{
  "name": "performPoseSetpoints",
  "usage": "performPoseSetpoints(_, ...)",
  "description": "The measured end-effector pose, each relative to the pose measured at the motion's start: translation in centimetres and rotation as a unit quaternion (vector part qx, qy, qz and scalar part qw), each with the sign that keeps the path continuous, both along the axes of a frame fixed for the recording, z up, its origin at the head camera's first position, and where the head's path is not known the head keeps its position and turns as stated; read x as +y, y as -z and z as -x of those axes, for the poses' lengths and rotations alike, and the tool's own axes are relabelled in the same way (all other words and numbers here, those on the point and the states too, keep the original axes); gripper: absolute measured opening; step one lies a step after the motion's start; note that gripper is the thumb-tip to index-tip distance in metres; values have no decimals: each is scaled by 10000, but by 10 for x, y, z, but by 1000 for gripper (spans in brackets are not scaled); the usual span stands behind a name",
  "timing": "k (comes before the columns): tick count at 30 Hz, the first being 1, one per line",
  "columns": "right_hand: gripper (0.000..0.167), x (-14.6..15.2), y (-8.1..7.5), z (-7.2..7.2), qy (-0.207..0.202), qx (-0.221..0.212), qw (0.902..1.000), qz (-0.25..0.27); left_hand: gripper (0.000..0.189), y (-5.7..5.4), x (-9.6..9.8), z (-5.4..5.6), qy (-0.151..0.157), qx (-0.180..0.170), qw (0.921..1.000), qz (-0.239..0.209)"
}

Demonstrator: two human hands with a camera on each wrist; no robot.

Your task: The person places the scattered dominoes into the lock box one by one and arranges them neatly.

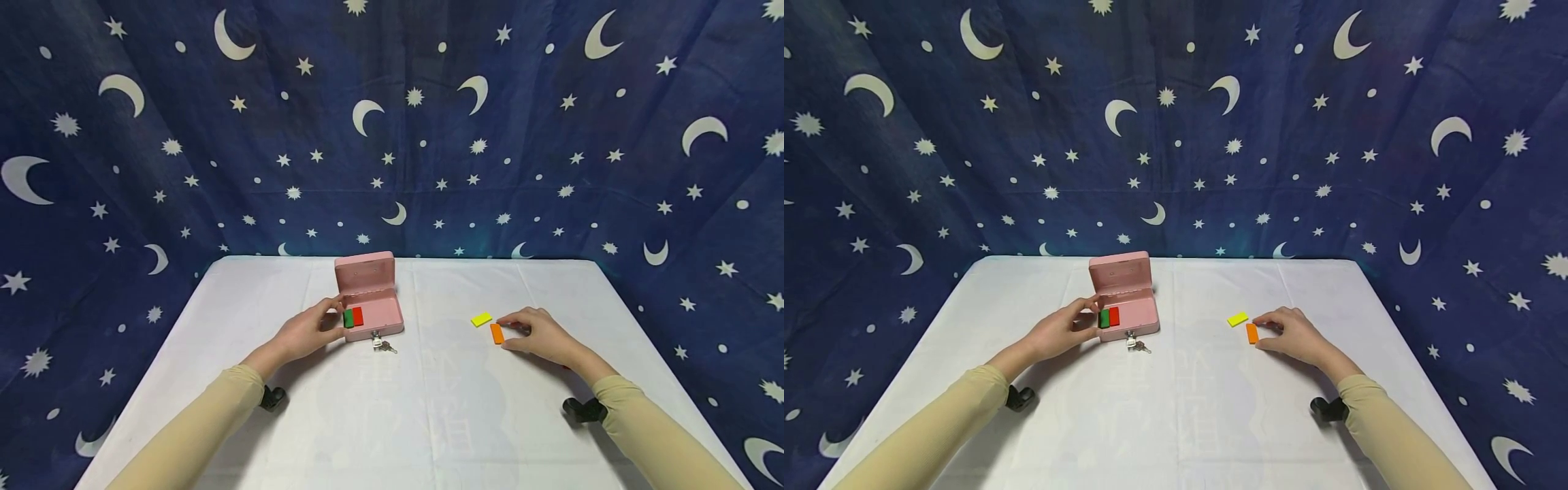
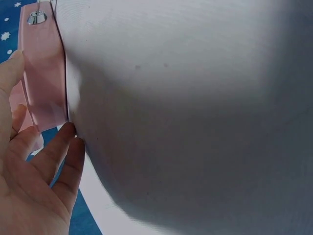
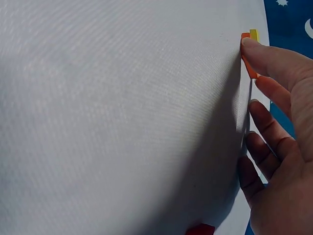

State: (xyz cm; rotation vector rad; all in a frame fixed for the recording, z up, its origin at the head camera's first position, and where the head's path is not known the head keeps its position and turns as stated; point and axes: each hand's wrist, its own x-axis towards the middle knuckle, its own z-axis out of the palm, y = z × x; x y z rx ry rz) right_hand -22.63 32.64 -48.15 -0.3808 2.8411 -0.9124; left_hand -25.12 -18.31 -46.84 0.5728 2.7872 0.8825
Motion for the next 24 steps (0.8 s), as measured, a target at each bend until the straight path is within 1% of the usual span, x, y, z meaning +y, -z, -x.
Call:
performPoseSetpoints(4, 51, -1, 0, 1, 55, -51, 10000, -22, 48, 0, 0, 0, -9, 16, 10000, 37)
performPoseSetpoints(12, 47, -3, 0, -1, 140, 14, 9999, -18, 48, 0, 1, 1, -35, -28, 10000, -28)
performPoseSetpoints(19, 43, -3, 5, 0, 2, 395, 9986, -360, 47, 1, 0, 2, 9, 27, 10000, -42)
performPoseSetpoints(22, 40, -4, 4, 1, -84, 532, 9970, -560, 47, 1, -1, 2, 6, 1, 10000, -58)
performPoseSetpoints(24, 40, -5, 1, 0, -98, 583, 9964, -605, 48, 1, -1, 2, 22, -11, 10000, -64)
